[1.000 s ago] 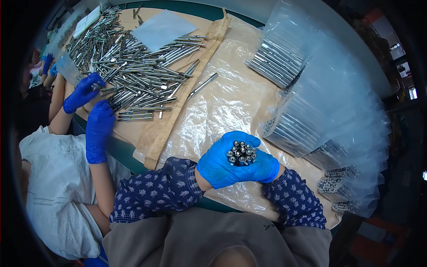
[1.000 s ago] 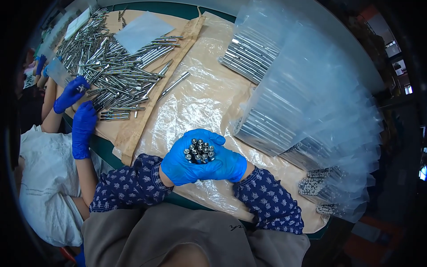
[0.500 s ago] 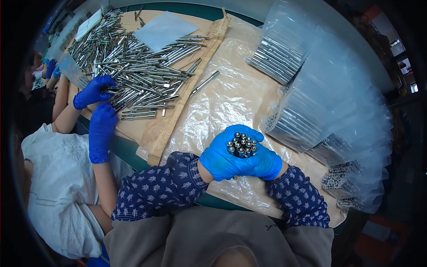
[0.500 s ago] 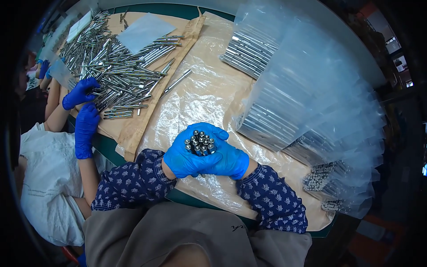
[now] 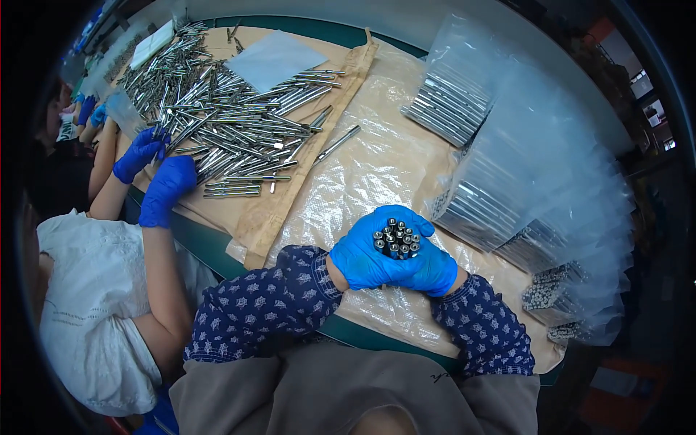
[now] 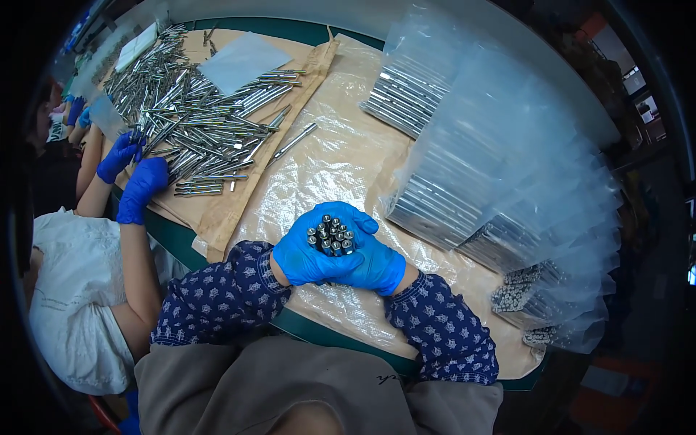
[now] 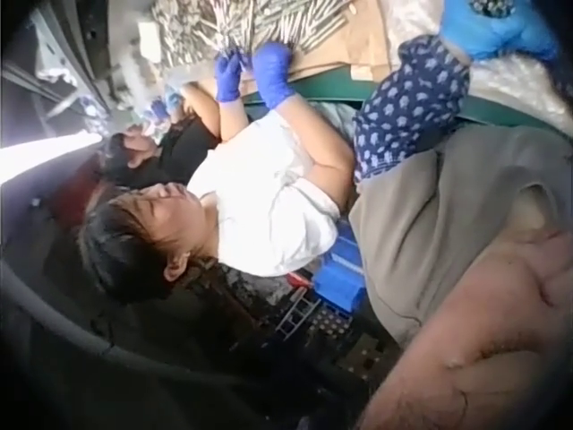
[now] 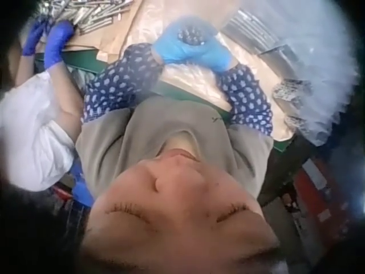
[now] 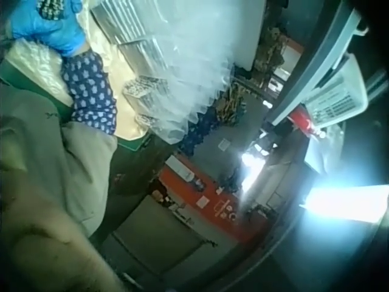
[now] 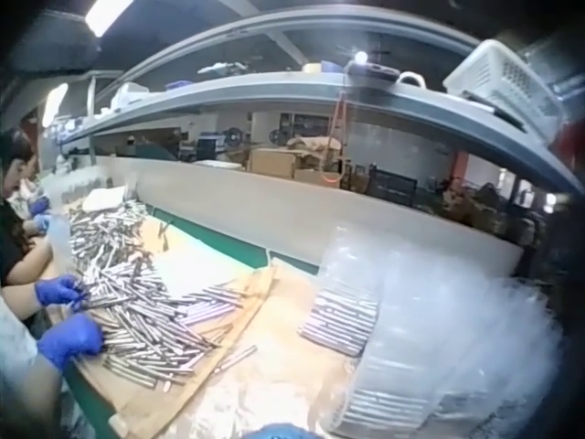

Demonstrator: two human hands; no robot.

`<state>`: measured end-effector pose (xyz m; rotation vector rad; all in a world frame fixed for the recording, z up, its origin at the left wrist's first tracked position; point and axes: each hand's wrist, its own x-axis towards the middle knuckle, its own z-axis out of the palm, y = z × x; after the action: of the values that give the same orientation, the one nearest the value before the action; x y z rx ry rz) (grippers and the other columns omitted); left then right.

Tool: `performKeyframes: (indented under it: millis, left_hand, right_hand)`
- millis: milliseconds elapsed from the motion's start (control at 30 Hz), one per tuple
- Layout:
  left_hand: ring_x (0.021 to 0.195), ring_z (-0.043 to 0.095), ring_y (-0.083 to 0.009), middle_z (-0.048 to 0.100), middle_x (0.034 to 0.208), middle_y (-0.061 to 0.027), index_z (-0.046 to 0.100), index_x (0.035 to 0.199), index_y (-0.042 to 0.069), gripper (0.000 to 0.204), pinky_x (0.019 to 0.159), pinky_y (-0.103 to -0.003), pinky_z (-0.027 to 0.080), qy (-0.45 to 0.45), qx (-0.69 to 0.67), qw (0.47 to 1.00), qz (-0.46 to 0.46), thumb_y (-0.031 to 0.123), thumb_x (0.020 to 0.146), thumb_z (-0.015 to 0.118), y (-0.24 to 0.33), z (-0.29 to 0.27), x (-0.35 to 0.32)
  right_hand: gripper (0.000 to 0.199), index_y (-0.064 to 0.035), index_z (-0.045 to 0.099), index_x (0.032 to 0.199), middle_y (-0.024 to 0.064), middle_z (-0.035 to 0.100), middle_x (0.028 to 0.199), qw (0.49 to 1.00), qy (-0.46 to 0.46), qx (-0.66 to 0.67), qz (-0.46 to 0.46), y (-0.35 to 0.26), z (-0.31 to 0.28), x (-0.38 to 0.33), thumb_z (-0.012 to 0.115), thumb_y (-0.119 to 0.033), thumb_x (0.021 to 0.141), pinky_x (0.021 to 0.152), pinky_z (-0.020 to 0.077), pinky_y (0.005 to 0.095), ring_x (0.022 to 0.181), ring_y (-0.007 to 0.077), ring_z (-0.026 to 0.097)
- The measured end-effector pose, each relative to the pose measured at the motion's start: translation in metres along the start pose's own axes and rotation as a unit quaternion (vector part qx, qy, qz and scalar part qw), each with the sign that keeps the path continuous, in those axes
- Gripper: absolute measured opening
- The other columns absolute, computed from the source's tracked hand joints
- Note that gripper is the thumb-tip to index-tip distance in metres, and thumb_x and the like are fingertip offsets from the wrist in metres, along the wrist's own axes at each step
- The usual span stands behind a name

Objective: Manually sorting and packaging small metal rods into plastic organizers at a factory workstation.

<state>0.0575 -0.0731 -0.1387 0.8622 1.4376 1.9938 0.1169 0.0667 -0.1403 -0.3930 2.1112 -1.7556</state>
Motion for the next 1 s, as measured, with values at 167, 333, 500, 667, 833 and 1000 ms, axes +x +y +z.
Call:
performKeyframes:
  millis: [167,333,500,667,833,1000]
  left_hand:
    - [0.095,0.058,-0.0190,0.060,0.100,-0.0093,0.061,0.100,0.005,0.037,0.087,-0.031,0.046,-0.003,0.009,1.000,0.000,0.013,0.066,0.072,0.001,0.001,0.001]
    - [0.096,0.058,-0.0195,0.060,0.103,-0.0101,0.061,0.098,0.004,0.036,0.087,-0.031,0.046,-0.009,0.020,1.000,0.016,0.014,0.066,0.073,-0.003,-0.003,0.002]
    - [0.094,0.058,-0.0179,0.060,0.099,-0.0088,0.061,0.101,0.006,0.037,0.087,-0.030,0.046,-0.014,0.023,1.000,-0.006,0.013,0.067,0.073,0.006,-0.003,0.002]
    - [0.116,0.047,-0.0242,0.047,0.127,-0.0152,0.041,0.128,0.006,0.064,0.097,-0.036,0.039,-0.027,0.066,0.995,0.065,0.020,0.074,0.072,0.022,-0.019,0.008]
    - [0.130,0.032,-0.0352,0.037,0.140,-0.0050,0.043,0.131,0.021,0.067,0.105,-0.055,0.025,-0.270,0.604,0.713,0.233,0.019,0.069,0.069,0.068,-0.009,-0.002]
    - [0.108,0.054,-0.0217,0.060,0.091,0.0025,0.061,0.101,0.018,0.033,0.100,-0.048,0.036,-0.198,0.631,0.653,0.370,0.022,0.069,0.064,0.029,0.020,-0.021]
  right_hand:
    - [0.053,-0.0116,0.046,0.126,0.0069,0.050,0.123,1.000,-0.016,-0.018,0.004,-0.001,-0.003,0.000,0.067,-0.017,0.078,0.098,0.0386,0.0320,0.115,0.0194,0.048]
    - [0.055,-0.0120,0.045,0.126,0.0068,0.050,0.124,0.999,-0.007,-0.045,-0.010,0.000,-0.004,0.002,0.068,-0.019,0.077,0.099,0.0378,0.0321,0.117,0.0194,0.046]
    - [0.053,-0.0107,0.048,0.123,0.0072,0.054,0.117,0.998,0.043,-0.004,-0.038,0.001,0.003,0.005,0.069,-0.015,0.076,0.093,0.0427,0.0326,0.109,0.0203,0.052]
    - [0.025,0.0002,0.057,0.097,0.0140,0.062,0.083,0.920,0.056,0.378,0.091,-0.019,0.008,0.006,0.063,0.004,0.073,0.064,0.0523,0.0320,0.072,0.0230,0.063]
    - [0.018,0.0017,0.057,0.093,0.0156,0.062,0.077,0.885,0.048,0.448,0.119,-0.032,0.020,-0.025,0.061,0.002,0.076,0.062,0.0524,0.0329,0.068,0.0251,0.063]
    - [0.012,0.0004,0.059,0.090,0.0180,0.064,0.074,0.848,-0.078,0.444,0.280,-0.040,0.033,-0.065,0.058,-0.009,0.082,0.061,0.0565,0.0347,0.068,0.0262,0.066]
